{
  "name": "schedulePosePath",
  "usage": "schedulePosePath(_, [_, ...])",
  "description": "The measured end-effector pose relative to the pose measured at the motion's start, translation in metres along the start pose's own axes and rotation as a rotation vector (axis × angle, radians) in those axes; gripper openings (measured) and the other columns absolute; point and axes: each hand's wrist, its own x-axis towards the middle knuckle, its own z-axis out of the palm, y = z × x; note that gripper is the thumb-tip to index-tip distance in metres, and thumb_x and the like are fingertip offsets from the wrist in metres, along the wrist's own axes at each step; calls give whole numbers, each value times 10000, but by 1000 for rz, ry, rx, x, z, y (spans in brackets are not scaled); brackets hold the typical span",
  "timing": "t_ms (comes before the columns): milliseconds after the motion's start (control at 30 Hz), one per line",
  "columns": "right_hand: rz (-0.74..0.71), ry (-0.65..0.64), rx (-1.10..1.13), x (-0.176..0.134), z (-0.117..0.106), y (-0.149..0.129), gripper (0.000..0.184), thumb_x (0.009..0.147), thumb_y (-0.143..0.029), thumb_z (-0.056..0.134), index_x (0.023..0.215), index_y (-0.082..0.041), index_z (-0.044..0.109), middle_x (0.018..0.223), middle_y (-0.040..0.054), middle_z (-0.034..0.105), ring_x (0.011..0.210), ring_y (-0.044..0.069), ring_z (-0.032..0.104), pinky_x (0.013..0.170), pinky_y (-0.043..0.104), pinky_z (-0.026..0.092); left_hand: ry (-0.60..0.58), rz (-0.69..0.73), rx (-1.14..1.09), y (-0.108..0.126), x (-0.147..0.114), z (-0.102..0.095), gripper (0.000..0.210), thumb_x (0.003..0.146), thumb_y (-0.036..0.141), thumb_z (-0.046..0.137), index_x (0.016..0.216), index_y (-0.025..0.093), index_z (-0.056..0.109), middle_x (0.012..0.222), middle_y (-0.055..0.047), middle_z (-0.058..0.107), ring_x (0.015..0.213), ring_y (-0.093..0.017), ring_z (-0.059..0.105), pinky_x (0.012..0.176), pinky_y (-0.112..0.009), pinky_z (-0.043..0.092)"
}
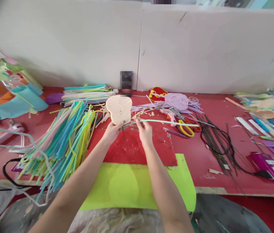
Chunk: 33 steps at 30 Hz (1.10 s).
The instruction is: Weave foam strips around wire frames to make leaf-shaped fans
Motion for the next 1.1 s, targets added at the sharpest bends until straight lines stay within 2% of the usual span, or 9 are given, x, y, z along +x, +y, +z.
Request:
schedulePosePath(100, [-7,39,28,1,-2,0,298,751,-492,613,864,-219,576,891,25,692,735,225,699,592,320,561,45,6,-4,0,2,-4,466,568,241,802,992,115,656,1078,-131,678,970,-273,648,927,-446,477])
schedulePosePath(300, [-38,78,89,3,-4,-4,323,740,-472,636,916,-207,577,767,2,678,687,181,691,619,294,560,79,21,31,1,3,-11,441,572,245,800,969,117,656,1033,-120,689,912,-245,661,888,-437,499])
schedulePosePath(467, [-33,57,90,1,-2,-7,319,651,-368,738,885,-188,616,769,5,686,726,157,680,713,292,555,80,5,33,3,1,-7,436,544,218,811,941,113,666,1020,-104,690,887,-219,654,878,-430,509])
schedulePosePath(600, [-22,61,112,1,-2,-4,288,657,-351,739,855,-173,626,768,12,689,727,159,679,735,303,556,63,-11,59,5,-3,-3,478,523,193,820,968,115,665,1032,-98,687,902,-218,646,874,-422,516])
schedulePosePath(800, [-31,47,166,3,-6,-4,277,720,-396,688,869,-209,547,743,-1,694,639,161,687,584,274,569,28,-11,37,7,-4,-6,437,583,238,796,985,133,660,1064,-107,681,908,-242,659,878,-432,514])
schedulePosePath(967, [-32,32,136,-1,-1,-11,269,687,-358,726,837,-195,573,779,8,703,681,154,695,638,270,580,25,7,-4,7,-3,-9,393,644,268,758,998,136,648,1078,-117,676,910,-250,666,886,-438,510])
schedulePosePath(1100, [-7,-7,129,-6,8,-10,273,654,-343,749,813,-190,589,732,-3,691,680,165,695,661,292,585,23,-20,25,7,-5,-7,386,660,280,747,1006,144,644,1027,-106,695,873,-231,676,877,-425,515])
